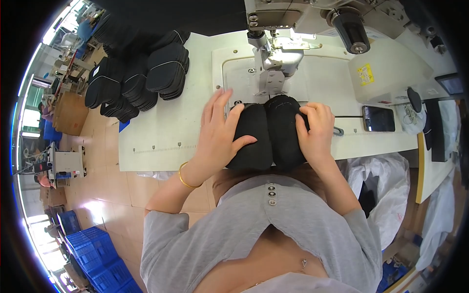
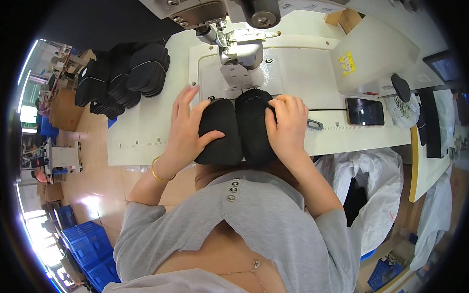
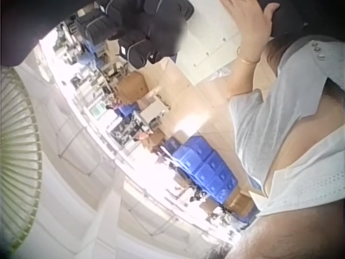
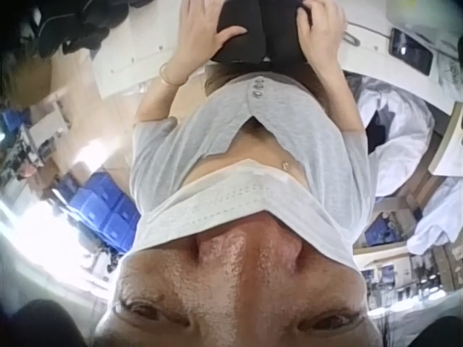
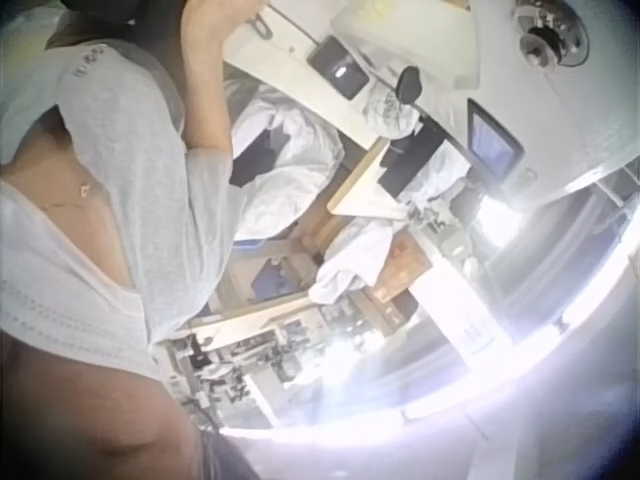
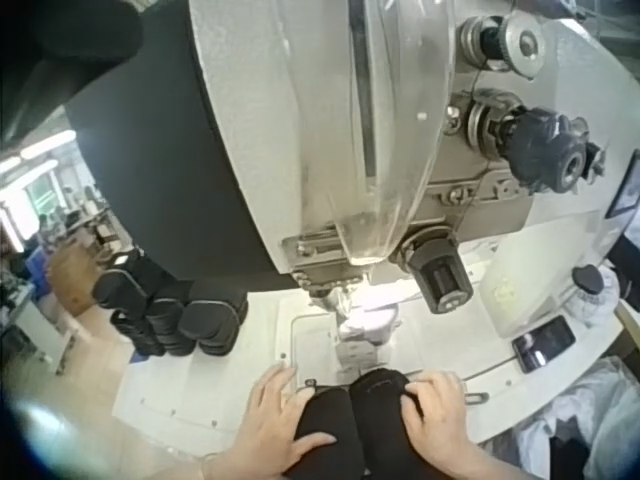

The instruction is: Stitching black fabric components of a shoe using an industrial sewing machine.

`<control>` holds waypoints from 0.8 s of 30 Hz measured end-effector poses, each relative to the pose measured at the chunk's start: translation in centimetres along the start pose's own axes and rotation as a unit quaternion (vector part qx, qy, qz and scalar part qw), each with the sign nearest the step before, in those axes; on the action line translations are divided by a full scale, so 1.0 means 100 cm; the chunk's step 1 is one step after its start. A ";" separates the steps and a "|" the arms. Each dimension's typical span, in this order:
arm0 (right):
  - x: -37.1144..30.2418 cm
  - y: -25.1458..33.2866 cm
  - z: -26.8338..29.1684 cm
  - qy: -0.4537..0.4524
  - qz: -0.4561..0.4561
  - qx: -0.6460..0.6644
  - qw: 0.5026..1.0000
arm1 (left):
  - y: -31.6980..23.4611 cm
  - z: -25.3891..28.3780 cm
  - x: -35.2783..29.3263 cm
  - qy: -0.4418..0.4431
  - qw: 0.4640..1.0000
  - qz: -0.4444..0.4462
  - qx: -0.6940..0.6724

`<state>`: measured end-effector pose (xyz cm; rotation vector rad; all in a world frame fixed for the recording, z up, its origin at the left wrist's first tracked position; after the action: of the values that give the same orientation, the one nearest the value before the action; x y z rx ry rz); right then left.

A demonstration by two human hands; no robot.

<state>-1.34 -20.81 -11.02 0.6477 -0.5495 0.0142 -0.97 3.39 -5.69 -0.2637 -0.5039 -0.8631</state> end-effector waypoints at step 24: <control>0.018 0.064 0.033 0.201 -0.148 0.419 0.873 | 0.011 0.016 0.032 -0.363 0.563 0.286 -0.686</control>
<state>-2.49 -17.85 -4.35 1.5358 -0.0001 0.1010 1.09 2.62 -2.72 -2.2064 -0.3286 -0.2562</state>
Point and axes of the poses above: each hand's wrist, its own x-axis towards the middle knuckle, its own z-axis out of the back of the hand, y = z × x, the point moved 1 cm from there along x, towards the middle knuckle, and after that the axes turned 14 degrees about -z, right-handed, at the moved point
